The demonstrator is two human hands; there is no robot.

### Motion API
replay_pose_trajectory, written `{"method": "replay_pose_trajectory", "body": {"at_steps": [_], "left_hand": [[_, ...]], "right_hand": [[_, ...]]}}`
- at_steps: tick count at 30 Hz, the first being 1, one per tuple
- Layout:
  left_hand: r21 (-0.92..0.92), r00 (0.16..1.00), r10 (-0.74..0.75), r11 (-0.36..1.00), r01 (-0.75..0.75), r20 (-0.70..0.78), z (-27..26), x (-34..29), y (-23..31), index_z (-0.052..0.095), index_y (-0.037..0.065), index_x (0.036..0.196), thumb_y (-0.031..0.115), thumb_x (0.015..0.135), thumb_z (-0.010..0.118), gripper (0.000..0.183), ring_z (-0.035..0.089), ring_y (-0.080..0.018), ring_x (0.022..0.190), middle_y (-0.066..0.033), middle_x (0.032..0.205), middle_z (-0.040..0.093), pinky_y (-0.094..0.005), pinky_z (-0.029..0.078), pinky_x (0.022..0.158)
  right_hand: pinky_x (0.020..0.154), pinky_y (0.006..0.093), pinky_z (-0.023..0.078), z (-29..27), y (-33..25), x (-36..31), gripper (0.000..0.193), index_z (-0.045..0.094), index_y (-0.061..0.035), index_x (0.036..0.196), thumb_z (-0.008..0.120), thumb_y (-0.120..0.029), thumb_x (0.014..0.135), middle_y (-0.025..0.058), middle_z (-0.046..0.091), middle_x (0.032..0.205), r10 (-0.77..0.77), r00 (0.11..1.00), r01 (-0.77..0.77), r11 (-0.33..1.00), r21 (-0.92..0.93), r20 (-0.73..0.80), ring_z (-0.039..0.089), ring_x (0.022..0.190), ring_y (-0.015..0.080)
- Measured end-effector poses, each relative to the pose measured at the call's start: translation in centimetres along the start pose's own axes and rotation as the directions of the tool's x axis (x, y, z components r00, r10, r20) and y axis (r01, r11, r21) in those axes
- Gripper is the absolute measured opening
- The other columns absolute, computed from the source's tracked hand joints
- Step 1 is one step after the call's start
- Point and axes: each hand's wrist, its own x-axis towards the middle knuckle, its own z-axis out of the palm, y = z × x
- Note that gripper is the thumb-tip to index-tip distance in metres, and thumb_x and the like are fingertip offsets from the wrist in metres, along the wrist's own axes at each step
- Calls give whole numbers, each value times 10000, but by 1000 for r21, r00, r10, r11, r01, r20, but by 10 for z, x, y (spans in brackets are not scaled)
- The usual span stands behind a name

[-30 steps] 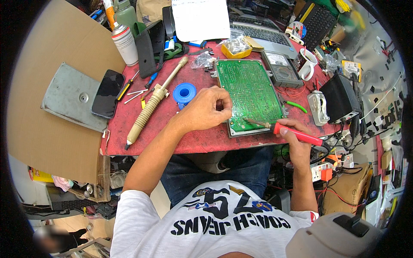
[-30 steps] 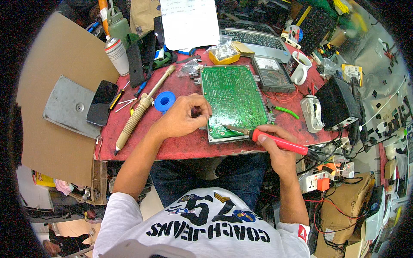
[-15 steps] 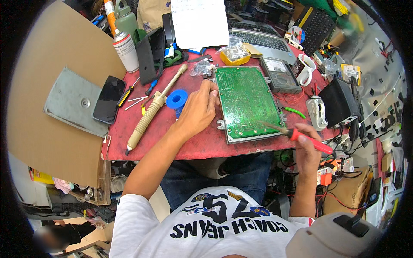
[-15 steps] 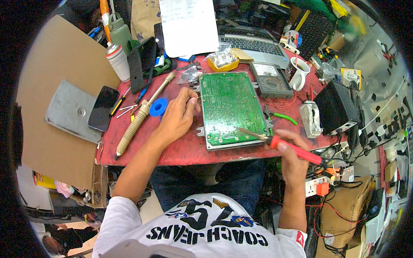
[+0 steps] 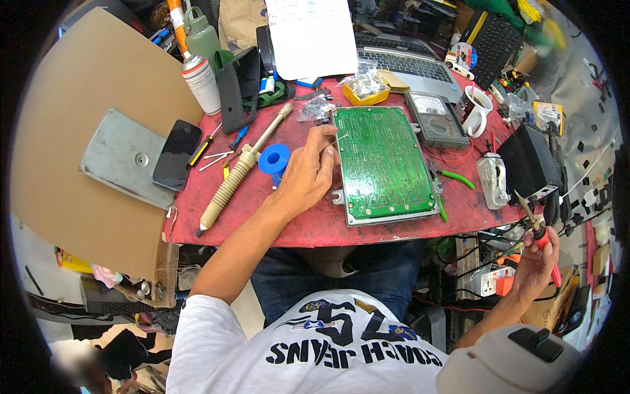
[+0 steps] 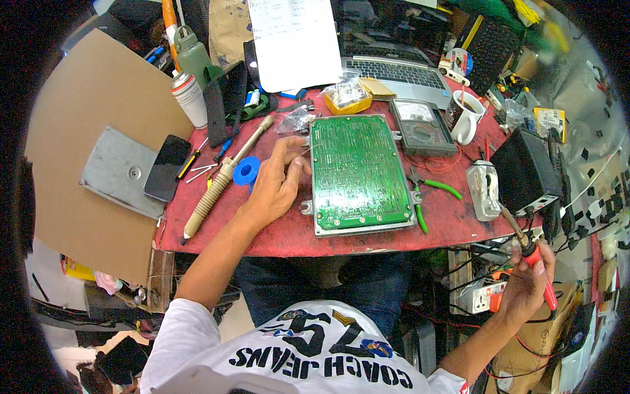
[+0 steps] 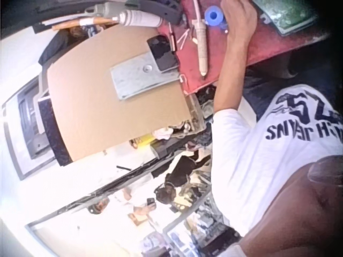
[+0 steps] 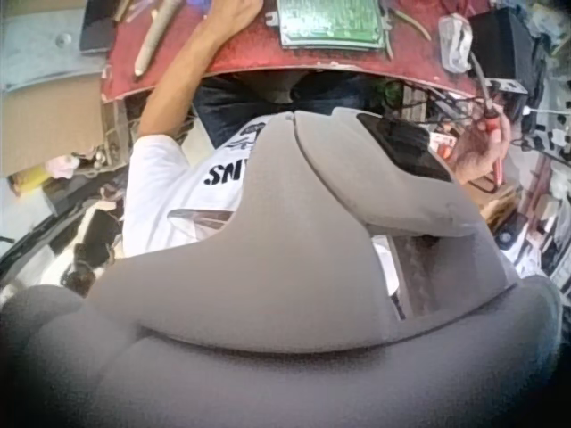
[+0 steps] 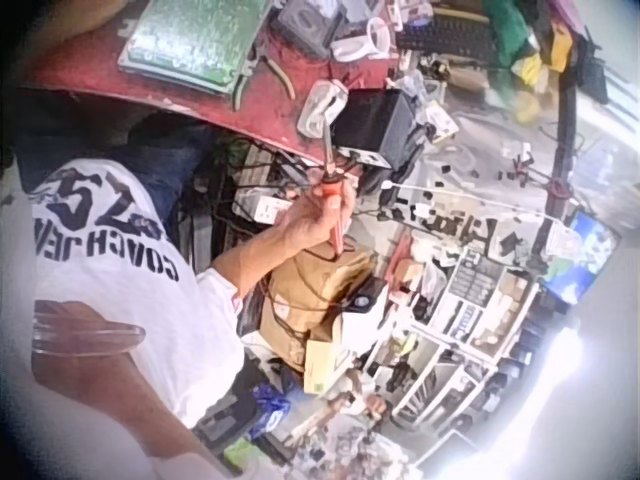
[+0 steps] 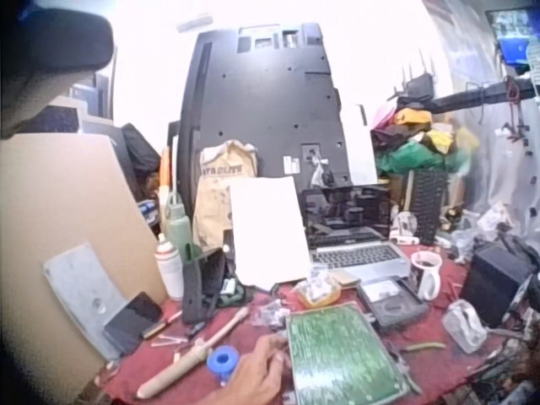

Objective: The person uses a soldering iron and a desoldering pump to remove components from a green circuit board. They then place a new component onto the board and solder it in place. The person flips the board over to inspect the connections.

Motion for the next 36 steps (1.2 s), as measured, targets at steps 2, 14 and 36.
{"method": "replay_pose_trajectory", "body": {"at_steps": [2,14,36], "left_hand": [[20,1000,-7,1000,7,4,0,0,2,524,0,1150,43,938,470,223,613,-187,677,-132,815,646,-322,479,623],[214,999,25,976,-32,37,-10,-1,-15,618,-2,903,209,1007,464,281,427,-77,586,-19,616,473,-265,342,525],[589,977,208,796,-140,-49,6,-65,-3,640,1,1010,88,904,546,166,567,-326,842,-166,867,605,-397,423,780]], "right_hand": [[906,347,405,-14,0,-2,381,534,35,1224,548,-228,948,48,571,843,-7,999,5,999,-32,-50,529,832,160],[810,295,507,-111,-55,84,358,606,21,1185,635,-232,934,91,678,1011,-358,870,221,898,-381,-339,648,877,162],[724,464,479,-191,23,235,437,693,13,854,607,-415,876,261,661,808,-228,932,-136,507,-851,-284,647,812,412]]}}
